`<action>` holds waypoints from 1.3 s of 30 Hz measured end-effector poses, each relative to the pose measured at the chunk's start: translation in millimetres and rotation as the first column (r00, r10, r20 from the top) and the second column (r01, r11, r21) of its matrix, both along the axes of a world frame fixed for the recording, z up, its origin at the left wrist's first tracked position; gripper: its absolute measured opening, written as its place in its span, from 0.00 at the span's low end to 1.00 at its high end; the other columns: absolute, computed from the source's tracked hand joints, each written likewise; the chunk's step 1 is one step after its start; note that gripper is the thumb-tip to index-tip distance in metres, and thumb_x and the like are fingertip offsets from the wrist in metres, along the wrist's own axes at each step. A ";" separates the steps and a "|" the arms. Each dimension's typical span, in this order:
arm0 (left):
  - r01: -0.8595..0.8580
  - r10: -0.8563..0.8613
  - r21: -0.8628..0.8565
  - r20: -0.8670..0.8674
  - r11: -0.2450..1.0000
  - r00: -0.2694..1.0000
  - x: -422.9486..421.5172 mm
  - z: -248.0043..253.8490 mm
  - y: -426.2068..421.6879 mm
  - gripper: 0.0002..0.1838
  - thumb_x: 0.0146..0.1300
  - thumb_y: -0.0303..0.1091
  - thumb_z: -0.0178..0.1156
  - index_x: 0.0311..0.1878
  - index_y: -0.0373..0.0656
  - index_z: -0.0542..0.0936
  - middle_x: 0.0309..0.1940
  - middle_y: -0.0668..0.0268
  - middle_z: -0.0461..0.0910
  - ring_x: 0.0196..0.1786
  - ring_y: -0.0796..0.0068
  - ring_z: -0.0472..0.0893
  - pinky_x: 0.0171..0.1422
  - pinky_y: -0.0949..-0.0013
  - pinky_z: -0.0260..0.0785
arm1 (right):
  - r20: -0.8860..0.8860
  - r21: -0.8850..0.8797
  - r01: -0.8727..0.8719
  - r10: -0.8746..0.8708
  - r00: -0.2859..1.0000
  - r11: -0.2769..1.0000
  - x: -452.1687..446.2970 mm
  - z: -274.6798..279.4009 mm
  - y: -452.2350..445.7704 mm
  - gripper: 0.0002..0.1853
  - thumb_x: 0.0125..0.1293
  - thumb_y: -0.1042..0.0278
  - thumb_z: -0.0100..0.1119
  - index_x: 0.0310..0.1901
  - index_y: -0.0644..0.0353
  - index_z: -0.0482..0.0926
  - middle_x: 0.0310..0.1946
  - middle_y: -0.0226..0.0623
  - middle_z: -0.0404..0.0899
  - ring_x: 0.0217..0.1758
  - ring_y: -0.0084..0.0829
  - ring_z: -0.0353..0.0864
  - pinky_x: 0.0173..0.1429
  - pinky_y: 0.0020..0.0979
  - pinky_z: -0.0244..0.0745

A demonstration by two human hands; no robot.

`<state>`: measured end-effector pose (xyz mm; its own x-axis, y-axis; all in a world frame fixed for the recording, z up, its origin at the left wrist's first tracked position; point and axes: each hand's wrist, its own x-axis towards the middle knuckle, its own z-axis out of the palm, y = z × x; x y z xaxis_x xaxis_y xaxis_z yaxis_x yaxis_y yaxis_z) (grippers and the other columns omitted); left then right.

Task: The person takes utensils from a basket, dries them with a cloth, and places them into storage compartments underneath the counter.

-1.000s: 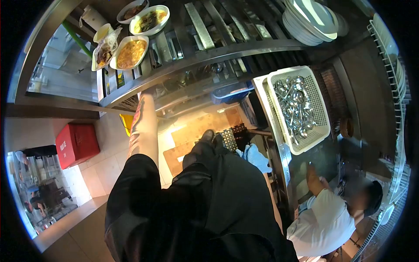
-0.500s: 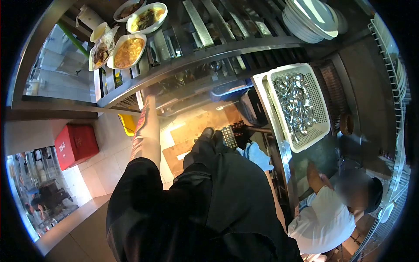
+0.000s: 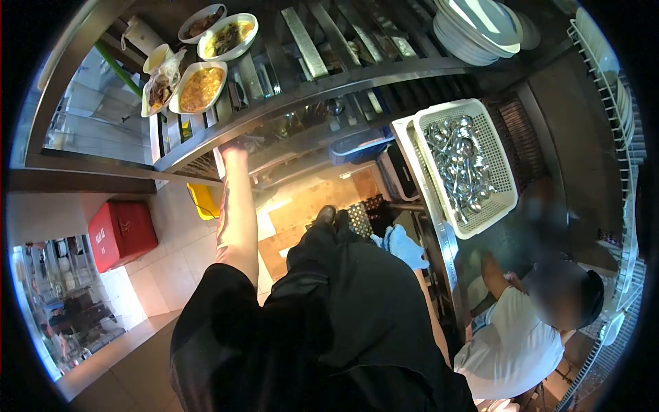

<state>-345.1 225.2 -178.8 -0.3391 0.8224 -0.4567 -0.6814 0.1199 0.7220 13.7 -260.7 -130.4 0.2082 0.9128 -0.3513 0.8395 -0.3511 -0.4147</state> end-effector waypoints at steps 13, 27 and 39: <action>0.014 0.093 0.121 -0.825 0.993 0.557 4.2 -65.2 -82.0 0.20 0.65 0.26 0.63 0.60 0.32 0.77 0.57 0.57 0.82 0.56 0.69 0.80 0.63 0.68 0.70 | 0.026 0.054 0.031 -0.033 0.999 0.998 20.6 -3.7 -8.9 0.11 0.77 0.58 0.51 0.43 0.57 0.72 0.29 0.32 0.72 0.29 0.37 0.75 0.37 0.36 0.75; 0.996 -0.160 0.085 -0.983 0.031 0.088 382.2 98.5 -225.0 0.10 0.67 0.27 0.59 0.48 0.39 0.85 0.39 0.56 0.85 0.38 0.60 0.84 0.45 0.65 0.77 | -0.847 0.106 0.589 -0.237 0.475 0.801 73.7 99.0 -13.7 0.12 0.78 0.58 0.50 0.46 0.58 0.76 0.36 0.32 0.75 0.40 0.35 0.76 0.49 0.37 0.74; 0.633 0.404 -0.718 -0.691 -0.289 -0.599 543.7 57.2 -320.3 0.10 0.53 0.28 0.64 0.38 0.41 0.89 0.37 0.51 0.87 0.46 0.49 0.88 0.49 0.52 0.82 | -0.853 -0.482 0.718 -0.082 -0.515 0.503 52.7 175.4 -35.8 0.15 0.80 0.58 0.50 0.51 0.60 0.81 0.49 0.35 0.80 0.61 0.32 0.77 0.69 0.39 0.72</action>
<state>198.5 -95.1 -121.6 0.9478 0.0218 -0.3181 0.1306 -0.9367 0.3249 66.4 -296.6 45.0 0.3831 0.7444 -0.5469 -0.8789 0.1116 -0.4638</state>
